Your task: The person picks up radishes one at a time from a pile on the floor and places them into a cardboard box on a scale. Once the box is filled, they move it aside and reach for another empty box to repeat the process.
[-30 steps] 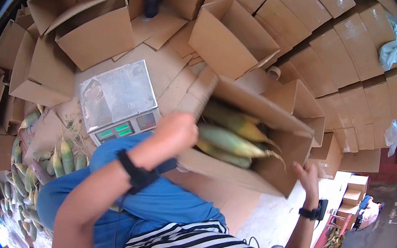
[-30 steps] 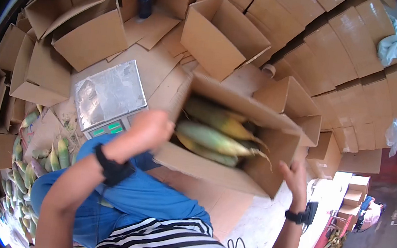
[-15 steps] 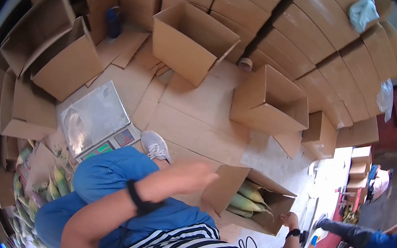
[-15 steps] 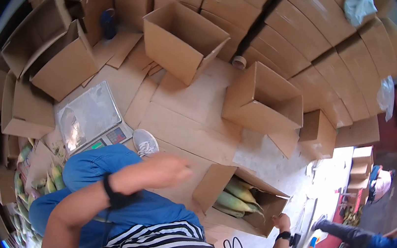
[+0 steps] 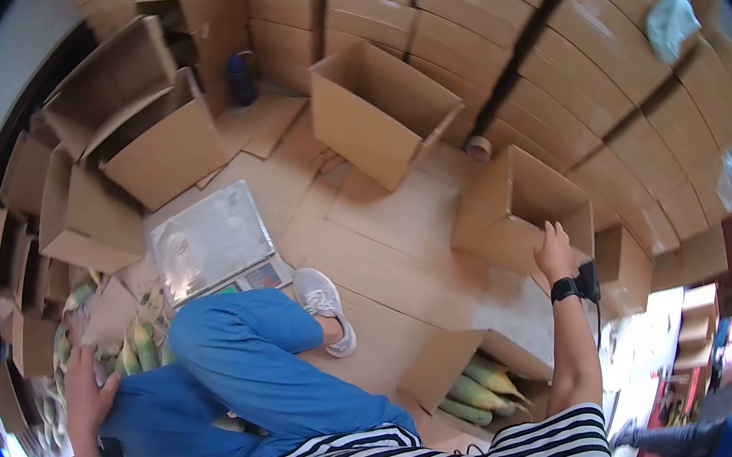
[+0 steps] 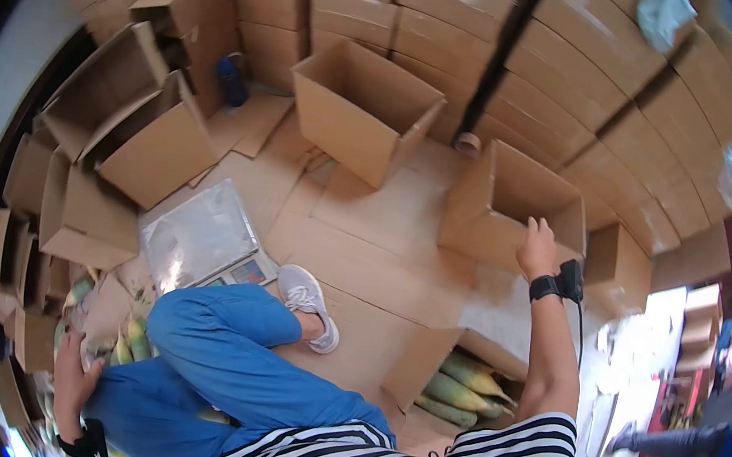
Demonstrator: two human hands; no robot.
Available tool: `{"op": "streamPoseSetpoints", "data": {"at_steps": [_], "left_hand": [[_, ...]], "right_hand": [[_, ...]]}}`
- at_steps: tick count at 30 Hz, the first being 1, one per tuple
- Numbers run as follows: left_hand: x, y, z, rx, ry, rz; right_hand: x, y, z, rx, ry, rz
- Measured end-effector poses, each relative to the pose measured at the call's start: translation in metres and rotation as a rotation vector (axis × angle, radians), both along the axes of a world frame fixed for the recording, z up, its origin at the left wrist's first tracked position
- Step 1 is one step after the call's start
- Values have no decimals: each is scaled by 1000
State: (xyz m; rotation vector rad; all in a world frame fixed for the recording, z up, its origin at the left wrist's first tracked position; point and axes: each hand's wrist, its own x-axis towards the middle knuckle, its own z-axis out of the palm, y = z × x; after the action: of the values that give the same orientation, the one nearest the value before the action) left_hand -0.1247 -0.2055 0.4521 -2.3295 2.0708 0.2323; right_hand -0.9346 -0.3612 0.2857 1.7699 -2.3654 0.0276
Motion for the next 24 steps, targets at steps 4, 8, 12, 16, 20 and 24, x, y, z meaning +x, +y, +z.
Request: {"op": "streamPoseSetpoints", "data": {"at_steps": [4, 8, 12, 16, 20, 24], "left_hand": [[28, 57, -24, 19, 192, 317], [12, 59, -19, -72, 274, 464], [15, 71, -24, -116, 212, 469], [16, 68, -27, -147, 212, 416], [13, 66, -29, -180, 195, 417], [5, 62, -24, -190, 181, 388]], "right_hand": [[-25, -35, -39, 211, -120, -74], [-1, -15, -47, 325, 186, -96], [-1, 7, -54, 267, 187, 197], [56, 8, 6, 199, 62, 333], [156, 9, 93, 206, -150, 548], [275, 5, 149, 36, -226, 778]]}}
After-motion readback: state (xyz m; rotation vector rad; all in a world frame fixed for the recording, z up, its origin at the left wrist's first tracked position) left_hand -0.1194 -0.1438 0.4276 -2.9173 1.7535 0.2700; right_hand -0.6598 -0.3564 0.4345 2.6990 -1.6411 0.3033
